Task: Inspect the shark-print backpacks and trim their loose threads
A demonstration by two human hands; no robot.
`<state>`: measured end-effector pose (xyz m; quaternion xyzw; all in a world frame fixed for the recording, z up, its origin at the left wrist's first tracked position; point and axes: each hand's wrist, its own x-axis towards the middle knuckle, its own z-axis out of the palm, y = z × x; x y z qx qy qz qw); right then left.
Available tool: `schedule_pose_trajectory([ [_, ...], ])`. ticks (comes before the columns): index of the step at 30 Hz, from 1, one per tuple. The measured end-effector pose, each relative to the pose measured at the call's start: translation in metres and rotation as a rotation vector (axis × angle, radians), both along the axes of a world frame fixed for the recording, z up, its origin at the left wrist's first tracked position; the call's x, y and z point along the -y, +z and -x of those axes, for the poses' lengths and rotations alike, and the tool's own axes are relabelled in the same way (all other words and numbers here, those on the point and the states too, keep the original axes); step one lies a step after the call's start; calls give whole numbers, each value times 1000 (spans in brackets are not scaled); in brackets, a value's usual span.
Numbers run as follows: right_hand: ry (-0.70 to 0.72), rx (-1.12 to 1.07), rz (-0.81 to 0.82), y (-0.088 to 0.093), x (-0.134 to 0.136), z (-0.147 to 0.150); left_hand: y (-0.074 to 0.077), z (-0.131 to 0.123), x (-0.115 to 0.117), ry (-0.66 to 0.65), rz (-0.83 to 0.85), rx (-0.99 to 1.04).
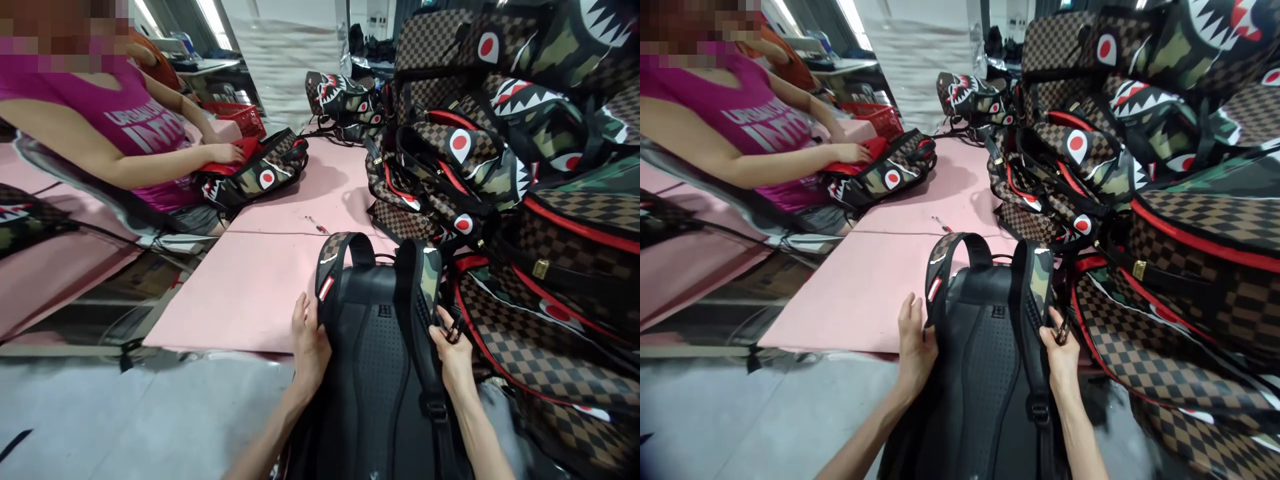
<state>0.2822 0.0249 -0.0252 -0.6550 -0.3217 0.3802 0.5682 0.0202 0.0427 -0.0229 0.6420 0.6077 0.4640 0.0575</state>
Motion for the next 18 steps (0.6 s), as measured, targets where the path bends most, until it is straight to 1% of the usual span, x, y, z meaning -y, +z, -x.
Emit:
schedule_pose_trajectory([
  [1, 10, 80, 3, 0, -2, 1, 3, -1, -6, -40, -59, -106],
  [2, 23, 181, -2, 3, -4, 3, 8, -1, -13, -88, -82, -199],
  [3, 40, 305, -15, 8, -7, 6, 14, -2, -22, -132, -74, -272],
  [5, 94, 611, -34, 23, -14, 12, 28, -3, -44, -201, -3, -360],
  [7, 186, 940, -9, 41, -24, 20, 44, -5, -66, -227, 75, -372],
  [9, 266, 1216, 54, 60, -36, 29, 59, -8, -86, -206, 135, -349],
  [10, 284, 1321, 92, 67, -43, 33, 65, -10, -96, -196, 171, -339],
  [12, 269, 1472, 157, 78, -60, 41, 75, -13, -114, -177, 242, -331],
  [14, 237, 1558, 211, 82, -77, 43, 78, -14, -130, -160, 242, -354],
  [15, 228, 1584, 227, 81, -84, 42, 77, -14, -137, -166, 206, -383],
  [16, 228, 1603, 229, 78, -90, 40, 74, -13, -144, -202, 157, -426],
  [17, 236, 1618, 215, 75, -93, 37, 70, -13, -150, -282, 115, -481],
  [18, 253, 1631, 180, 70, -95, 33, 65, -12, -156, -395, 95, -540],
])
